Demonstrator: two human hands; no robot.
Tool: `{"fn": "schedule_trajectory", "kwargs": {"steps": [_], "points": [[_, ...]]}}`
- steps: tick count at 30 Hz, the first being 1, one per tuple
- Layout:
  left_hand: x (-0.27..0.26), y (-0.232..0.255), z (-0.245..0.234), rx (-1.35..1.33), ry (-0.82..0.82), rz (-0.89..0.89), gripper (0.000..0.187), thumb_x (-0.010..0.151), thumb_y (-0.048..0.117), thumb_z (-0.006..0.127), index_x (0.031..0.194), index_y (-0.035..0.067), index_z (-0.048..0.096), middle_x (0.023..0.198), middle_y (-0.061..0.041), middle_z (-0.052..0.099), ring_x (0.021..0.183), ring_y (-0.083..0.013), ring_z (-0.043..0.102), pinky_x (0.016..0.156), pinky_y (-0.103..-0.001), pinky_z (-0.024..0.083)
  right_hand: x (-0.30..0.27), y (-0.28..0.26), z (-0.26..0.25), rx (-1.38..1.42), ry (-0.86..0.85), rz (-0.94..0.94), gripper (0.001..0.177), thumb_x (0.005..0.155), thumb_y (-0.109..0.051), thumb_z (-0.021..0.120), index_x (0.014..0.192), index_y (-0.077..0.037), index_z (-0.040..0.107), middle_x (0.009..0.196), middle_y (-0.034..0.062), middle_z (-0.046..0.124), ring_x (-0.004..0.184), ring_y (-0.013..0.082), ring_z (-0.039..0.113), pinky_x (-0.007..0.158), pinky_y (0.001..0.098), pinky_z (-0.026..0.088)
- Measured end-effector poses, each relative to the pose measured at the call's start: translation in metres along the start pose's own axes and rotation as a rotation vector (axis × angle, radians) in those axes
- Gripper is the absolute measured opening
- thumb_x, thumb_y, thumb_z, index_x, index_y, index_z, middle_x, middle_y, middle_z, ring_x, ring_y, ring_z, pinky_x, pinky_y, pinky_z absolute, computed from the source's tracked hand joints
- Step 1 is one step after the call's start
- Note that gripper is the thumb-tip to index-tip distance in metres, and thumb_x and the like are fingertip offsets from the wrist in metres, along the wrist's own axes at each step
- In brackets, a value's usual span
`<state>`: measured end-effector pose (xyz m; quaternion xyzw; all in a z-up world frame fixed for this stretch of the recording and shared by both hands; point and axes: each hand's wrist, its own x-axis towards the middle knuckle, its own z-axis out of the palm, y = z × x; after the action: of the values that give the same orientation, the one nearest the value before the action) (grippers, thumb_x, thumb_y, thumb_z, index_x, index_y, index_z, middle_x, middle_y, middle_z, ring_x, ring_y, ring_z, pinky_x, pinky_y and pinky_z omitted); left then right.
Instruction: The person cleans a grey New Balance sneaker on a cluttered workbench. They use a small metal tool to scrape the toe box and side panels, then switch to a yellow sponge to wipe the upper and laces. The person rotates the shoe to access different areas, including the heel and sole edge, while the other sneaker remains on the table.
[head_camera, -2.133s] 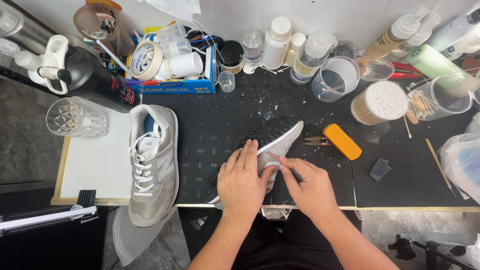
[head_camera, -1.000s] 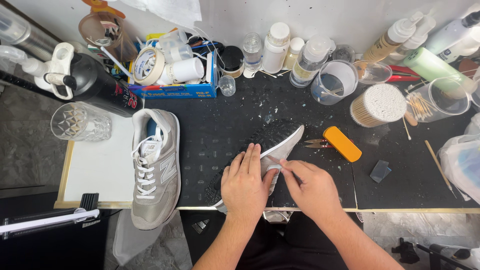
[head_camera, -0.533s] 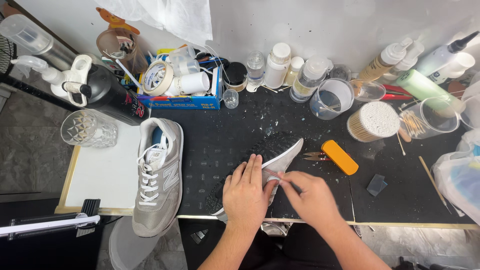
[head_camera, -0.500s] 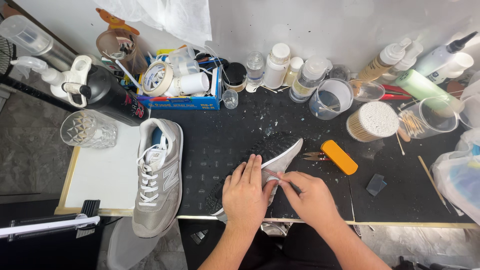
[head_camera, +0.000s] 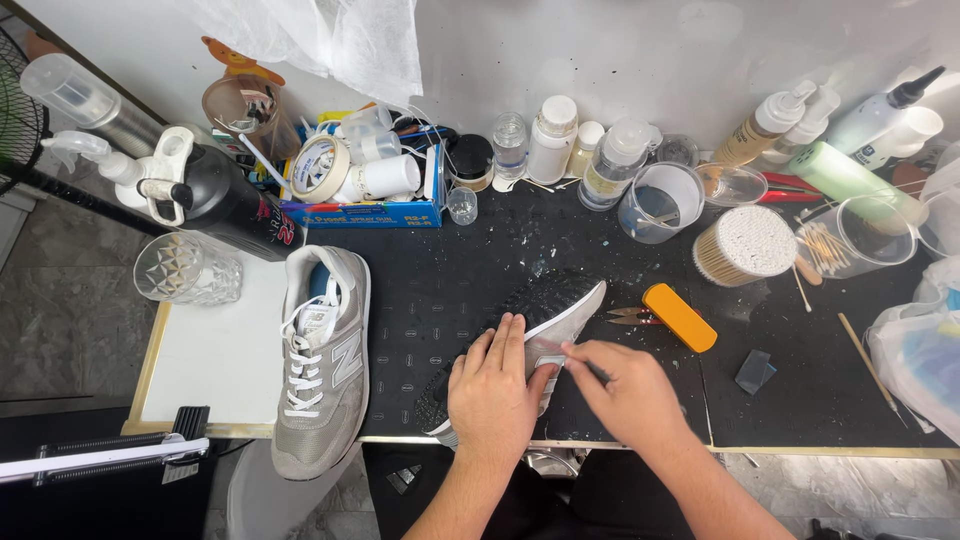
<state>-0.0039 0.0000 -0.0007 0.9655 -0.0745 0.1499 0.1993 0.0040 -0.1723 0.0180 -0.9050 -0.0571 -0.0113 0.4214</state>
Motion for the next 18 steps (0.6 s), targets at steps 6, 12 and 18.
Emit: {"fn": "schedule_trajectory", "kwargs": {"steps": [6,12,18], "points": [[-0.0006,-0.0004,0.0005,0.005,0.009,-0.001,0.072,0.079,0.043,0.081,0.133,0.001,0.062,0.132,-0.013,0.069,0.119,-0.0293,0.065,0.092,-0.048,0.052,0.0010,0.0015,-0.0001,0.018,0.018,-0.086,0.018,0.085,-0.013,0.074,0.101,-0.006,0.078,0.095,0.0119,0.079,0.079,0.0263,0.079,0.067,0.0324,0.060],[0.0004,-0.0011,0.0009,0.007,0.004,-0.001,0.072,0.079,0.045,0.081,0.133,0.001,0.062,0.131,-0.013,0.069,0.119,-0.0295,0.065,0.092,-0.047,0.052,0.0012,-0.0019,-0.0011,0.003,-0.008,-0.031,0.018,0.085,-0.013,0.074,0.101,-0.006,0.078,0.093,0.0105,0.080,0.075,0.0236,0.078,0.064,0.0315,0.059],[0.0007,0.0002,-0.0009,-0.002,0.019,0.000,0.072,0.078,0.044,0.081,0.133,0.002,0.062,0.131,-0.013,0.070,0.118,-0.0296,0.066,0.093,-0.047,0.051,0.0010,-0.0033,0.0002,0.022,-0.027,-0.023,0.018,0.084,-0.013,0.074,0.101,-0.006,0.079,0.090,0.0107,0.079,0.072,0.0231,0.077,0.063,0.0310,0.058]]}}
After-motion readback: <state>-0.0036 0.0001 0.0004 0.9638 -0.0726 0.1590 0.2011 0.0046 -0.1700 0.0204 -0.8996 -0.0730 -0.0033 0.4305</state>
